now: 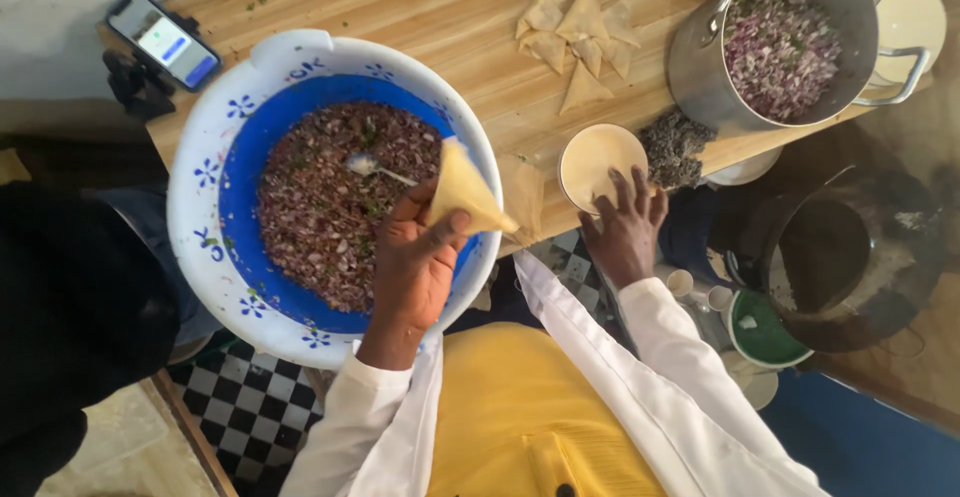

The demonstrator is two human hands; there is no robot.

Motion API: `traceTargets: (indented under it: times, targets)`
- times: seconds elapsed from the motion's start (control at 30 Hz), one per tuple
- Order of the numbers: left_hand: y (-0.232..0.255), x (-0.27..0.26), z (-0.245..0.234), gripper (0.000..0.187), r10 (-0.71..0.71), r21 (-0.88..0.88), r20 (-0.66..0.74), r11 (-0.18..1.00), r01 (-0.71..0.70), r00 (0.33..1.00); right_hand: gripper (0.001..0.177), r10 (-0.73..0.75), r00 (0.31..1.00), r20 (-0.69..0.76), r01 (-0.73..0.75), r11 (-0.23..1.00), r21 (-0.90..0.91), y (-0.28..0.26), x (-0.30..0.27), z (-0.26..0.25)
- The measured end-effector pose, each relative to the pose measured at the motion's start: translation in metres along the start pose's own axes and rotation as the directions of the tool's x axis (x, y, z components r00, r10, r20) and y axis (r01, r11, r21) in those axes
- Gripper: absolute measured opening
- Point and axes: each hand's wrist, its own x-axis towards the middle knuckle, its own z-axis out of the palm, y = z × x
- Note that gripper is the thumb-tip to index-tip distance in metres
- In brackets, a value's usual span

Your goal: The person repeatedly folds triangular pastry wrappers, scoops a spiced filling into them with a spoon, and seals them into samosas. The finished samosas are placed on a wooden table next to a bowl of filling and a stack of wrappers.

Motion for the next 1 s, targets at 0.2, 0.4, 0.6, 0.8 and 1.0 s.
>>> traceTargets:
  times: [0.2, 0.4, 0.6, 0.8, 1.0]
  targets:
    - [0.007, -0.011, 0.002, 0.037, -0.015, -0.038, 0.116, 0.999, 0.019, 0.993, 0.054, 0.082, 0.990, -0.111, -0.022, 0.890, 0.456, -0.016, 0.027, -0.065]
    - [0.009, -0.015, -0.006, 0.032, 0.052, -0.040, 0.254, 0.998, -0.043, 0.966, 0.044, 0.021, 0.997, 0.068, -0.071, 0.236, 0.969, -0.078, 0.036, -0.182]
    - [0.029, -0.032, -0.016, 0.041, 0.137, 0.240, 0.453, 0.933, -0.268, 0.881, 0.033, -0.306, 0.951, -0.044, 0.099, 0.167, 0.981, -0.136, 0.042, -0.242]
    - [0.053, -0.044, -0.026, 0.036, 0.354, 0.594, 0.525, 0.499, -0.631, 0.774, 0.038, -0.601, 0.799, 0.004, 0.163, 0.223, 0.961, -0.186, 0.045, -0.251]
    - [0.033, -0.038, -0.035, 0.040, 0.294, 0.312, 0.134, 0.894, -0.322, 0.946, 0.051, -0.699, 0.659, -0.276, 0.705, 0.447, 0.551, -0.227, 0.044, -0.200]
